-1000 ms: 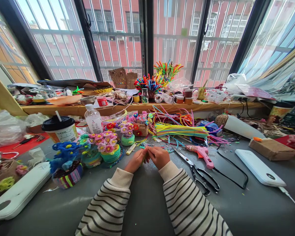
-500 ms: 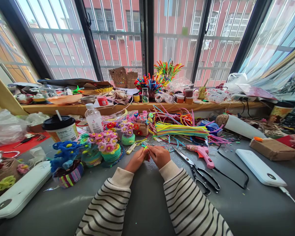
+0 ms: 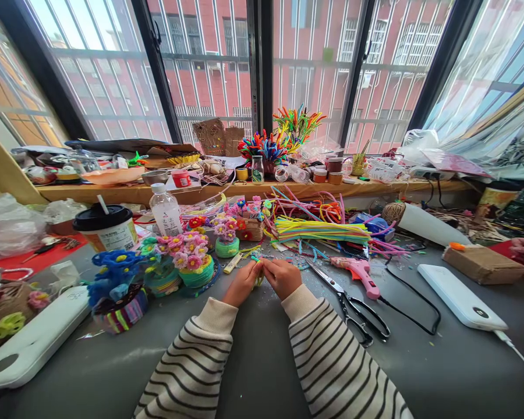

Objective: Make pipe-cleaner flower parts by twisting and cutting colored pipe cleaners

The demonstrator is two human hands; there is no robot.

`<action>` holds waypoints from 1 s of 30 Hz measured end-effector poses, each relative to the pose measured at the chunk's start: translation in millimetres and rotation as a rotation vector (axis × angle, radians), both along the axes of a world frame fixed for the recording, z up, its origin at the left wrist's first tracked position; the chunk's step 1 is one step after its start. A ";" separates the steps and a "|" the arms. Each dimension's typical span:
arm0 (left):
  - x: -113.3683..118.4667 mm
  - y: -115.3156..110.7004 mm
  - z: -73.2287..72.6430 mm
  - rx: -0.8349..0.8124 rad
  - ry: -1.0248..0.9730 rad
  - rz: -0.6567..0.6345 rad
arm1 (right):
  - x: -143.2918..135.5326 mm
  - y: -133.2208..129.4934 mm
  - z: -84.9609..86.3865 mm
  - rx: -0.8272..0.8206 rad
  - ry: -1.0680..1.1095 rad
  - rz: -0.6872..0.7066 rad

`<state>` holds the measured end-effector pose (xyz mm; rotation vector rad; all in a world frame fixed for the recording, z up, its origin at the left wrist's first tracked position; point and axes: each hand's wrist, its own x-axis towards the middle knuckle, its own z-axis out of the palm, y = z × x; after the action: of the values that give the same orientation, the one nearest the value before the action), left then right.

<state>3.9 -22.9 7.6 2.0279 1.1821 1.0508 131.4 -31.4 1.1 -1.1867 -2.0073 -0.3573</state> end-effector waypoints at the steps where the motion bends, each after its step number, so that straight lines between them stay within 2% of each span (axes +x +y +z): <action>1: 0.5 -0.5 -0.2 0.000 -0.011 -0.009 | -0.3 0.1 -0.4 0.001 -0.002 -0.005; 6: 3.1 -3.1 -2.4 -0.029 -0.059 -0.042 | -2.3 -0.3 -1.4 -0.014 0.019 -0.004; 13: 1.6 -0.8 -4.1 0.135 0.132 0.066 | -5.0 -2.4 0.3 -0.078 0.070 0.052; 19: 0.6 -3.4 0.5 0.195 0.149 0.185 | -6.3 -3.9 4.0 -0.111 0.155 0.029; 30: -1.2 -3.8 1.7 0.274 0.185 0.299 | -7.6 -4.8 4.4 -0.130 0.190 0.083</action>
<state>2.7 -26.7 9.3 2.2437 1.5461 1.2459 123.8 -36.2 5.5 -1.1655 -1.9301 -0.0704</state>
